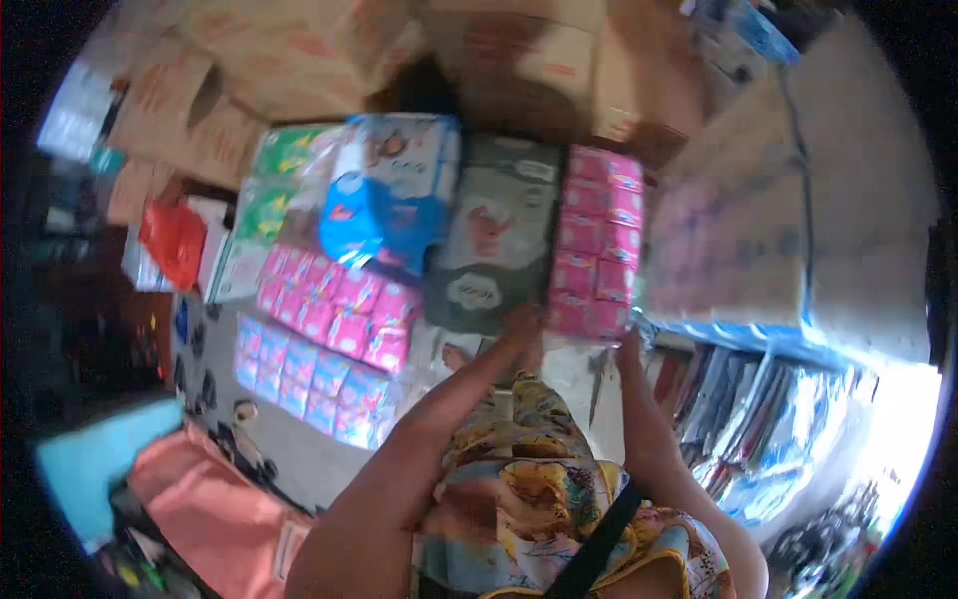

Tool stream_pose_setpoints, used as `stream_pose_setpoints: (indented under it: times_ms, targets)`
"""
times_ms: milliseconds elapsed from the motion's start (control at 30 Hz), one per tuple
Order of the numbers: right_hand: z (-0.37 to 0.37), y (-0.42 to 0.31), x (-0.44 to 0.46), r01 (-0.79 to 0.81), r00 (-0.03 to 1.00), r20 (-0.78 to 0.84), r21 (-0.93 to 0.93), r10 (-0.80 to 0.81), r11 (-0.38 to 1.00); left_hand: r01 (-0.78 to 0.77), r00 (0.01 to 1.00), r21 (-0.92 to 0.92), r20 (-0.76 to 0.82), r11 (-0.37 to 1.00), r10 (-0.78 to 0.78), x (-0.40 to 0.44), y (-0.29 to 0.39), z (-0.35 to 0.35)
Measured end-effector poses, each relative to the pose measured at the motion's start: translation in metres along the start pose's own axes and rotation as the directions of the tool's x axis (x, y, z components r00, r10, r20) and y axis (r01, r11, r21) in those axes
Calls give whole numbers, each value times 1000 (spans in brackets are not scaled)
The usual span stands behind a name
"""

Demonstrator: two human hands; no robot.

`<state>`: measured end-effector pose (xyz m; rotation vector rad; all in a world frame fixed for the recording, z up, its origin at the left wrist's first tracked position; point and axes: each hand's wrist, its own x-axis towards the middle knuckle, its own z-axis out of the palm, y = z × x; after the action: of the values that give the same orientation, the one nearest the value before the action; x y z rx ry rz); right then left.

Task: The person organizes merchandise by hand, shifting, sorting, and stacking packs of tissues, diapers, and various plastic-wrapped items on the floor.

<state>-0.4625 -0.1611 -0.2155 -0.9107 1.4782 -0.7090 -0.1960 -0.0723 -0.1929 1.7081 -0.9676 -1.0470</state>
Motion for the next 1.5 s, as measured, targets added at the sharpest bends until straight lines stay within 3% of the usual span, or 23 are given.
stream_pose_setpoints:
  times_ms: [33, 100, 233, 300, 433, 500, 533, 567, 600, 633, 667, 700, 767, 833, 867, 900, 1067, 1133, 1233, 1333, 1433, 1467, 1500]
  targets:
    - [7, -22, -3, 123, 977, -156, -159, -148, 980, 90, 996, -131, -14, 987, -93, -5, 9, -13]
    - [36, -70, -11, 184, 896, -344, -283, -279, 941, -38, 999, 319, 45, 947, 25, -18, 79, -48]
    - [87, -123, -16, 439, 772, -266, -434, -578, 786, -99, 995, 553, 67, 828, 74, -36, 39, -76]
    - [121, -147, -21, 565, 680, -173, -496, -713, 659, 118, 989, -30, -88, 993, -120, -70, 93, -121]
    - [206, -183, -39, 783, 490, 92, -484, -867, 391, 205, 941, 68, -287, 976, -178, -107, 70, -159]
    - [250, -189, -59, 717, 695, 219, -144, -684, 682, 269, 895, 129, -399, 955, -198, -122, 57, -174]
    - [268, -194, -83, 536, 793, 361, -29, -491, 844, 270, 888, 116, -413, 956, -201, -131, 50, -183]
    - [287, -200, -108, 295, 837, 478, 13, -265, 955, 267, 844, 32, -491, 963, -218, -140, 43, -191]
    - [299, -215, -137, 202, 829, 553, -159, -82, 966, 254, 791, -53, -563, 966, -239, -146, 39, -198]
    - [312, -176, -120, 305, 759, 649, -283, -53, 909, 249, 780, -72, -577, 966, -244, -150, 36, -202]
    - [323, -145, -113, 545, 648, 762, -440, -25, 713, 160, 674, -182, -698, 970, -242, -152, 34, -205]
    - [335, -113, -105, 765, 520, 854, -467, 3, 445, 52, 545, -272, -798, 961, -256, -153, 34, -209]
    - [349, -90, -133, 939, 344, 933, -341, 109, -45, 69, 472, -244, -846, 967, -247, -151, 21, -218]
    - [348, -79, -162, 506, 538, 774, -613, 334, 607, 117, 378, -182, -901, 976, -213, -149, 9, -234]
    - [349, -77, -174, 113, 531, 690, -633, 492, 766, 134, 340, -163, -919, 978, -199, -149, 6, -242]
    - [356, -81, -184, -308, 449, 621, -567, 642, 764, 104, 373, -213, -897, 971, -237, -148, 7, -249]
    - [382, -102, -203, -415, 436, 685, -422, 584, 806, 49, 495, -316, -816, 948, -298, -166, 66, -287]
    - [390, -95, -196, -484, 410, 733, -329, 543, 810, 88, 588, -520, -661, 849, -466, -171, 73, -300]
    - [391, -94, -199, -150, 321, 931, -134, 176, 980, 187, 614, -519, -601, 834, -512, -165, 53, -311]
    - [387, -81, -191, 67, 194, 979, 46, -59, 997, 237, 688, -483, -530, 843, -497, -164, 46, -326]
    - [394, -42, -150, 66, 397, 864, -363, 310, 929, 391, 799, -443, -272, 807, -537, -164, 46, -343]
    - [398, -38, -148, 22, 410, 870, -308, 273, 951, 389, 801, -443, -270, 808, -534, -161, 46, -342]
    - [402, -33, -146, -23, 425, 874, -251, 237, 968, 296, 773, -654, -264, 696, -577, -157, 47, -338]
